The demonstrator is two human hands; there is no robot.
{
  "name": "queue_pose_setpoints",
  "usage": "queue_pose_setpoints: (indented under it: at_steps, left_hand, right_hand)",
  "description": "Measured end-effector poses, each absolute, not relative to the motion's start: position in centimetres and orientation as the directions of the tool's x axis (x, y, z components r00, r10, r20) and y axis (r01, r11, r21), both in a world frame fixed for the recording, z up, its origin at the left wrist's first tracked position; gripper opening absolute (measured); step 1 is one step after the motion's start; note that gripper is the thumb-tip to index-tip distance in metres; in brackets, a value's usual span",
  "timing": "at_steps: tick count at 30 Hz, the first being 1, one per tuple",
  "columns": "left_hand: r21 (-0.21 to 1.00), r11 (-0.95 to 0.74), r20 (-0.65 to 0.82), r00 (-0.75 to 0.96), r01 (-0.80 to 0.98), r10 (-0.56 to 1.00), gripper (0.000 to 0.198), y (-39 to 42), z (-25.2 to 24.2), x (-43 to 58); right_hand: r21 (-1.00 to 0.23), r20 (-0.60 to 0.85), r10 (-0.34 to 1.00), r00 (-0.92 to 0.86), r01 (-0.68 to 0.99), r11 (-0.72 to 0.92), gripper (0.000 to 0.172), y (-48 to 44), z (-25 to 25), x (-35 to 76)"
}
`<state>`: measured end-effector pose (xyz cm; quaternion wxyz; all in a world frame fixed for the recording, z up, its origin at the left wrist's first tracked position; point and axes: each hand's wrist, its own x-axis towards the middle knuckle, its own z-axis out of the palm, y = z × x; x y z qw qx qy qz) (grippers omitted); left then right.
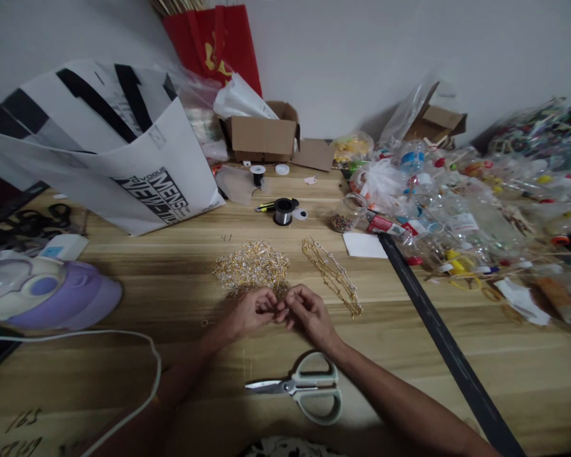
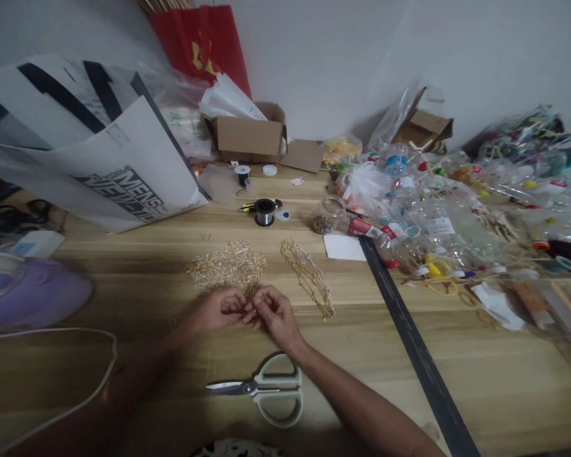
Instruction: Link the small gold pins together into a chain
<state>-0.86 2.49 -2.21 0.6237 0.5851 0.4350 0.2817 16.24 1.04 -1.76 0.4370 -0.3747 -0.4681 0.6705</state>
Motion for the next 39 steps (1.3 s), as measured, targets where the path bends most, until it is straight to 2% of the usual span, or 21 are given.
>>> queue_pose_setpoints:
  at_steps: [5,10,14,20,27,34,39]
  left_hand:
    - [0.980,0.146,-0.193,0.439,0.137,0.878,0.022,2.3,-1.4,-0.8]
    - [0.979,0.077,-0.156,0.452,0.188,0.878,0.015,2.3,-0.9,-1.1]
    - [0.962,0.018,-0.148,0.465,0.272,0.873,0.010,2.5,-0.7,-1.0]
    - [0.964,0.142,-0.232,0.456,0.223,0.859,0.015,1.6,0.4,-1.4]
    - [0.943,0.223,-0.296,0.319,0.246,0.900,0.021,-0.8,0.4,-1.9]
    - [0.940,0.313,-0.334,0.174,0.140,0.926,0.048,-2.3,-1.0,-2.0]
    - [0.933,0.307,-0.347,0.244,0.189,0.905,0.035,-2.9,-0.7,-2.0]
  right_hand:
    - [-0.973,-0.127,0.937,-0.324,-0.141,-0.181,0.034,1.4,-1.7,16.7]
    - [-1.000,-0.014,0.960,-0.280,0.027,-0.007,0.031,1.7,-1.8,17.2]
    - [-0.999,0.021,0.965,-0.263,0.043,0.034,0.028,1.7,-1.8,17.4]
    - [-1.000,-0.010,0.961,-0.276,0.020,-0.005,0.028,1.6,-1.9,17.3]
    - [-0.999,-0.039,0.944,-0.328,0.025,-0.032,0.029,1.3,-2.0,16.9]
    - [-0.993,-0.027,0.924,-0.381,0.118,0.019,0.026,1.1,-1.9,16.9]
    - [-0.965,0.012,0.907,-0.421,0.234,0.121,0.020,0.9,-1.5,16.9]
